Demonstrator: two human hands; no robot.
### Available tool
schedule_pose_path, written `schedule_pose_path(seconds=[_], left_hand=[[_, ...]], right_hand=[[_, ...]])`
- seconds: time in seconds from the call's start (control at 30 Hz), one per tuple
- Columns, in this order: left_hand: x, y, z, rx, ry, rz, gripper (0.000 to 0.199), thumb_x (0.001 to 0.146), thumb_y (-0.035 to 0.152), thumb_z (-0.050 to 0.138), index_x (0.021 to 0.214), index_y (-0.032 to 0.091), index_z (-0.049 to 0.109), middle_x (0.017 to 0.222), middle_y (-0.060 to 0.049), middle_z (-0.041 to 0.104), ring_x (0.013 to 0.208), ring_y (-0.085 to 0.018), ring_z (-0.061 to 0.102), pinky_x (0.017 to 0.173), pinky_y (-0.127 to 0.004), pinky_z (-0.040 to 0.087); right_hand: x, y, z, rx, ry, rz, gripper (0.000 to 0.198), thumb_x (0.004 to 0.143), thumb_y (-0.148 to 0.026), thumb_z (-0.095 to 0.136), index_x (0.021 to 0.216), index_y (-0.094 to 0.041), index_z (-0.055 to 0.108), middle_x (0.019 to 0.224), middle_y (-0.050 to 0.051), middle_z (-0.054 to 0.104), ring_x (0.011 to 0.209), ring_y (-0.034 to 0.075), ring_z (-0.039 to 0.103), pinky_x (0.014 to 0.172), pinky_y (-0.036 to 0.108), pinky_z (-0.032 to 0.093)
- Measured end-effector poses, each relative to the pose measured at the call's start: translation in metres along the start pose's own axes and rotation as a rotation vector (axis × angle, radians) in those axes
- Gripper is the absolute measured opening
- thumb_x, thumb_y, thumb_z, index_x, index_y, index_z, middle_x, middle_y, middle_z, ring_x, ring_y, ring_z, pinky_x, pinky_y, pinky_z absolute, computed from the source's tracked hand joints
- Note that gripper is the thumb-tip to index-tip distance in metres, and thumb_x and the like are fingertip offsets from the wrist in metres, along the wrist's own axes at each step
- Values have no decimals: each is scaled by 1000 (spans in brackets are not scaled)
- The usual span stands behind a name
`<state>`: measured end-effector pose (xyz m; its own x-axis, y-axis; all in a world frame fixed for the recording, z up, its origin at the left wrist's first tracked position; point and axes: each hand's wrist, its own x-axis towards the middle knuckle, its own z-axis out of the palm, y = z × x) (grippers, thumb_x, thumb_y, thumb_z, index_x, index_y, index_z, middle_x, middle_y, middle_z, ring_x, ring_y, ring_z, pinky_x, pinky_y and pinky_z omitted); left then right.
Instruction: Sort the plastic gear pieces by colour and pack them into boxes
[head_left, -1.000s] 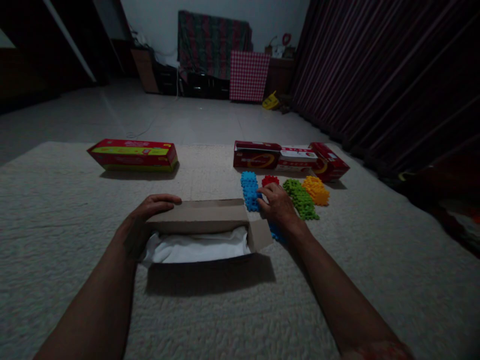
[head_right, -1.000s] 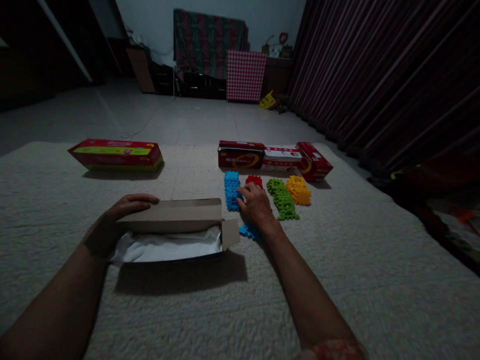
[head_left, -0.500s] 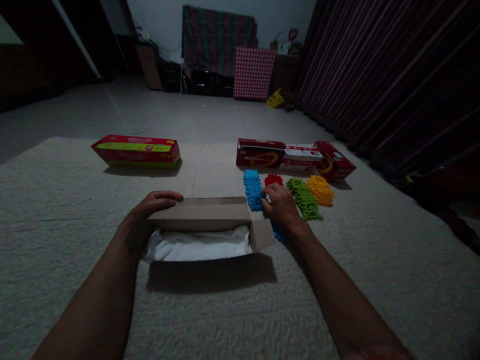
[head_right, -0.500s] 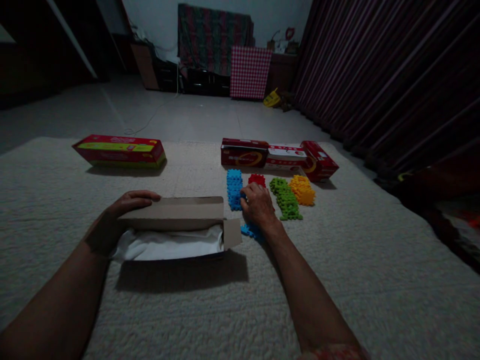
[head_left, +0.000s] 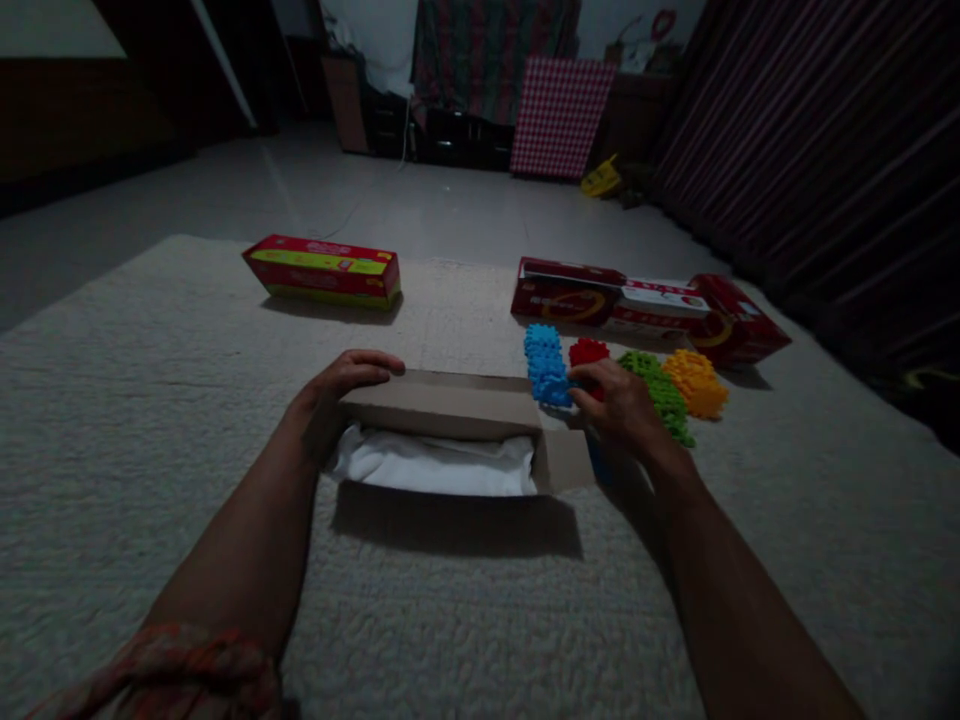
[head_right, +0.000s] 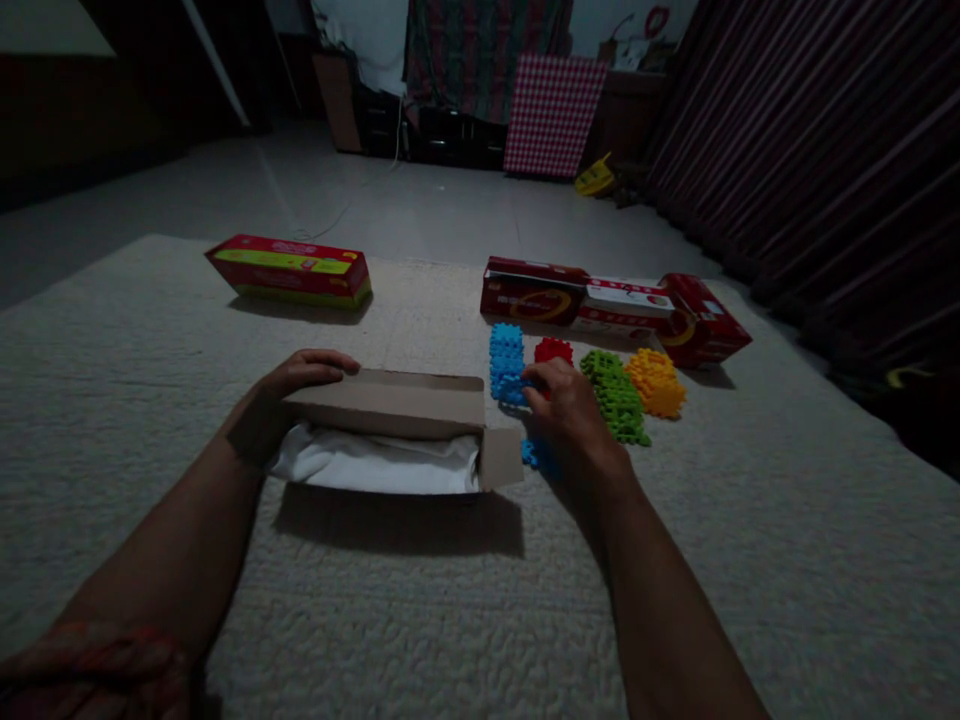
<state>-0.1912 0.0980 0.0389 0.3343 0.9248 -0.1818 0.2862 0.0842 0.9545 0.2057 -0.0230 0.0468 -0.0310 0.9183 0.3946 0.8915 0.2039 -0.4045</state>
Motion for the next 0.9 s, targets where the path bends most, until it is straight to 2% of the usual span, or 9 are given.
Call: schedule_pose_path(seconds=[0.1, 0.17, 0.23, 0.3, 0.4, 0.5, 0.63, 0.9], left_hand=[[2, 1, 0, -55, -24, -16, 26, 60, 35, 77, 84, 24, 80, 88, -4, 76, 79, -21, 64, 65, -30, 48], [4, 1, 0, -69, -45, -25, 25, 59, 33, 78, 83, 25, 80, 83, -3, 75, 75, -20, 62, 64, -30, 47], [5, 1, -1, -104, -68, -31, 26, 59, 31, 77, 83, 22, 81, 78, -3, 73, 71, -19, 61, 63, -30, 46], [5, 1, -1, -142, -78, -28, 25, 60, 28, 76, 84, 20, 81, 75, -3, 72, 69, -18, 61, 63, -30, 46], [5, 1, 0, -206, -103, -40, 26, 60, 24, 77, 85, 18, 82, 76, -3, 73, 67, -17, 61, 62, -29, 47], [8, -2, 0, -277, -126, -46, 27, 59, 21, 78, 85, 17, 82, 81, -5, 76, 67, -16, 62, 63, -29, 48], [13, -7, -1, -305, -158, -38, 26, 58, 20, 78, 84, 16, 81, 84, -5, 77, 69, -16, 64, 67, -29, 50], [12, -7, 1, -342, -185, -51, 28, 60, 18, 76, 87, 16, 81, 85, -7, 77, 68, -16, 65, 67, -31, 51]], right_hand=[[4, -8, -22, 75, 134, 55, 10, 85, -28, 65, 91, -26, 72, 92, 8, 70, 88, 27, 68, 81, 45, 56], [8, -28, -37, 203, 138, 81, 14, 84, -35, 70, 96, -27, 72, 93, 6, 70, 83, 25, 68, 75, 43, 58], [12, -60, -47, 377, 28, 57, 19, 86, -38, 71, 102, -27, 71, 92, 5, 72, 79, 22, 69, 70, 38, 58], [15, -99, -47, 451, -138, -18, 16, 88, -37, 71, 101, -27, 71, 91, 3, 73, 78, 20, 69, 67, 34, 57], [17, -150, -27, 458, -350, -162, 9, 90, -25, 67, 99, -25, 70, 89, 1, 73, 76, 16, 66, 68, 29, 53], [17, -177, 2, 397, -443, -266, 12, 86, -13, 66, 95, -21, 69, 87, 1, 71, 75, 15, 63, 69, 27, 48], [15, -189, 28, 309, -477, -280, 15, 83, -8, 67, 93, -19, 68, 88, 3, 71, 74, 14, 60, 70, 27, 44], [18, -201, 50, 280, -554, -219, 15, 87, -7, 59, 84, -18, 68, 79, 2, 69, 68, 13, 57, 66, 26, 40]])
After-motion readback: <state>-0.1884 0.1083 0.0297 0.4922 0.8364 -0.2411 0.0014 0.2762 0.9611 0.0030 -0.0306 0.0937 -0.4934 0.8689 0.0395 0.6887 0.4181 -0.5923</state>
